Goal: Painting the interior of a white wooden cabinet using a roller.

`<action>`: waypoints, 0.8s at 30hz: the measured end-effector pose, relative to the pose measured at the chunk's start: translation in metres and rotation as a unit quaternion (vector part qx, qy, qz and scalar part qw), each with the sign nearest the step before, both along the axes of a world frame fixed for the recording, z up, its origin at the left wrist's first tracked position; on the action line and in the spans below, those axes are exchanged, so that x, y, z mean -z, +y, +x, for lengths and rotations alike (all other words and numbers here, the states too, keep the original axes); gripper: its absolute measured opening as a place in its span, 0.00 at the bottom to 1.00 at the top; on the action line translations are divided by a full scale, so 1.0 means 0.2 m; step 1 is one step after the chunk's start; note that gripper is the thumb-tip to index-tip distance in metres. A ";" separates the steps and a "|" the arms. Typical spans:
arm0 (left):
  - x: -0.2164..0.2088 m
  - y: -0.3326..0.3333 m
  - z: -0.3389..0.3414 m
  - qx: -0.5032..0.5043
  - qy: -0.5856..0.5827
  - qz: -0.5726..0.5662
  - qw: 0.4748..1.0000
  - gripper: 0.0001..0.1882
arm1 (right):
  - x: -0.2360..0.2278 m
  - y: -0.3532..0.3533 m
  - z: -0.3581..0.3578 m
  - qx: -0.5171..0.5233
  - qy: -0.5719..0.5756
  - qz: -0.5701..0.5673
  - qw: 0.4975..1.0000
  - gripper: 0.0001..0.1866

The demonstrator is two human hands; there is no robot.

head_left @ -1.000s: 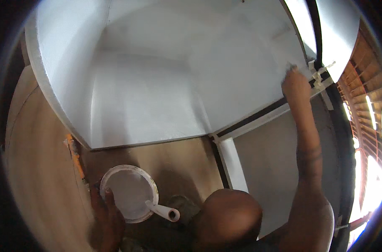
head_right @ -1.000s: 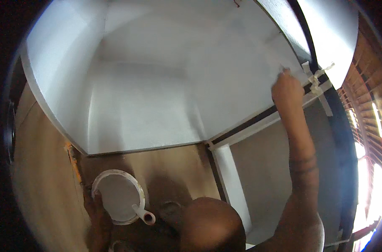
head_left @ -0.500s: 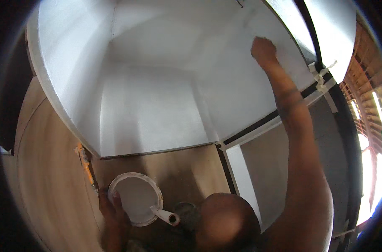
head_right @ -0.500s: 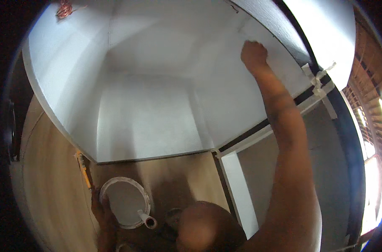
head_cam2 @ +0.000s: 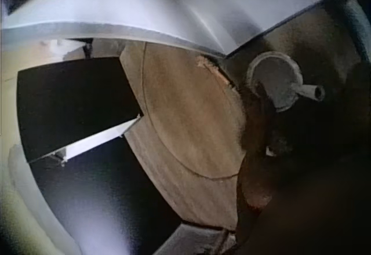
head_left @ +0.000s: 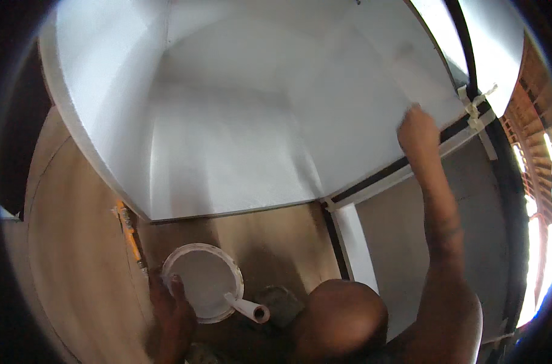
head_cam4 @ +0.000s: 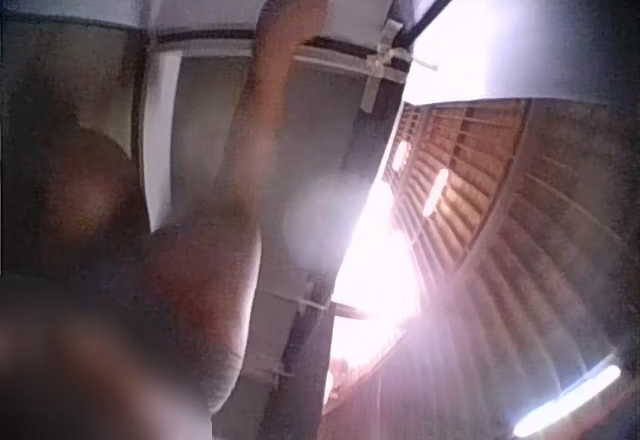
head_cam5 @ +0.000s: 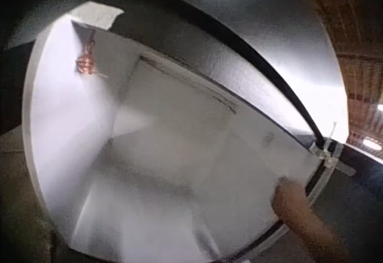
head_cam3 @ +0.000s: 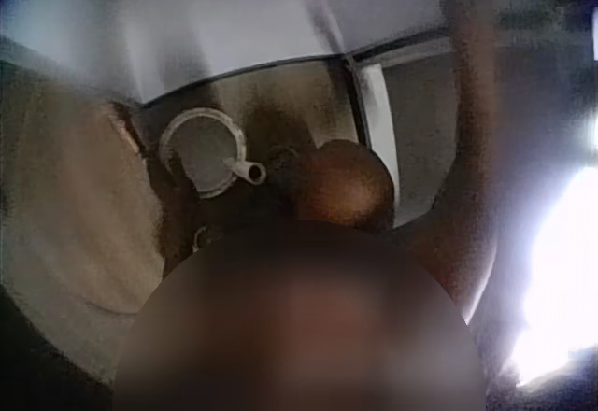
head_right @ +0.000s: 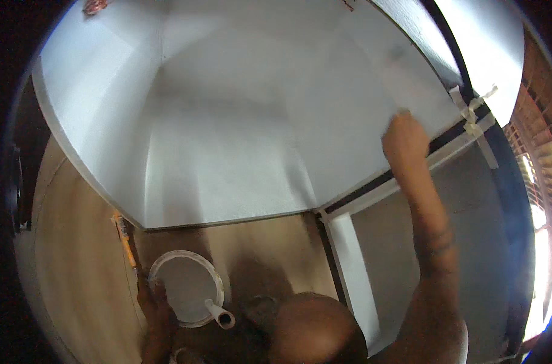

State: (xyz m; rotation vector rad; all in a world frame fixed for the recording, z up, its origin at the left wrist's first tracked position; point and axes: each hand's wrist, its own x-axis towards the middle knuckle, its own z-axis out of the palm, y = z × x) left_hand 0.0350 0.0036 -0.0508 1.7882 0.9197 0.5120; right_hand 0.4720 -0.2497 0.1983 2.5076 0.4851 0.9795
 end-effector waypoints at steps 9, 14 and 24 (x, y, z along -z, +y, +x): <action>0.02 0.01 0.02 -0.020 -0.080 -0.006 0.997 0.18 | -0.15 0.80 0.90 -0.045 0.041 0.007 0.998 0.11; -0.06 -0.01 0.03 -0.012 -0.053 -0.003 0.999 0.18 | 0.04 0.41 0.68 -0.029 0.036 0.009 0.999 0.09; -0.03 -0.01 0.01 -0.029 -0.050 -0.030 0.998 0.23 | 0.22 -0.35 -0.77 0.183 0.061 0.051 0.980 0.22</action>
